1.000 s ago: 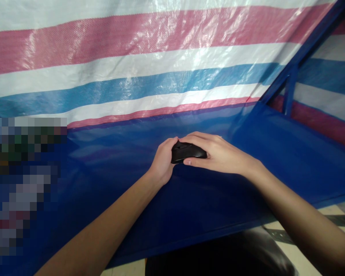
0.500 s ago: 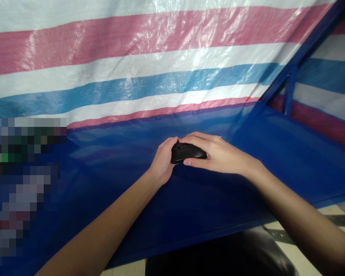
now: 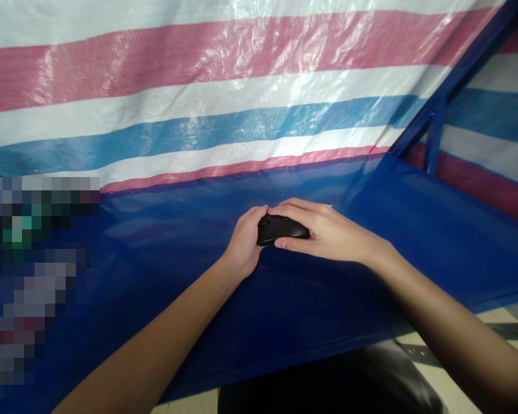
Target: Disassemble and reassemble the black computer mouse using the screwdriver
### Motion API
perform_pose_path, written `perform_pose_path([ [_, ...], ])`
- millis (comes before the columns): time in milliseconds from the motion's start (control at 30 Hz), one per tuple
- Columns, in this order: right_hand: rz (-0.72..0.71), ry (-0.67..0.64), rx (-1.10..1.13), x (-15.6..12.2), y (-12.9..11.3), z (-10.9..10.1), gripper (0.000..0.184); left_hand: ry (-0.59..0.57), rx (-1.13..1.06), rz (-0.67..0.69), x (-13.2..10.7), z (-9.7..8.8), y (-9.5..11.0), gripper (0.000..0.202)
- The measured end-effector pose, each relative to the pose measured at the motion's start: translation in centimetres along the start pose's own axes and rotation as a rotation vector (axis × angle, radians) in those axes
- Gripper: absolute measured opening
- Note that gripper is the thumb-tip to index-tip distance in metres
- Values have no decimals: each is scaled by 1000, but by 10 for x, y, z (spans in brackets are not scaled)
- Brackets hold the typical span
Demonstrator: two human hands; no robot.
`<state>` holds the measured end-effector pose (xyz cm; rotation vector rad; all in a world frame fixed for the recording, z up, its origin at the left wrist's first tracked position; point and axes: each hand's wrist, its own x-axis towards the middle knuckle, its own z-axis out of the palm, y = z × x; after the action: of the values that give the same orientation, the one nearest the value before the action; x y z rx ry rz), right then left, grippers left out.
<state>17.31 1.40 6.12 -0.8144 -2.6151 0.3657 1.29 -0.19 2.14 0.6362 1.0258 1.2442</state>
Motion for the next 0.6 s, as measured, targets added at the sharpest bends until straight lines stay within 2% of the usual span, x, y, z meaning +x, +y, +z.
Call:
perform_pose_path([
  [600, -2, -8, 3, -1, 1, 0, 41, 32, 35, 37, 0, 1, -2, 15],
])
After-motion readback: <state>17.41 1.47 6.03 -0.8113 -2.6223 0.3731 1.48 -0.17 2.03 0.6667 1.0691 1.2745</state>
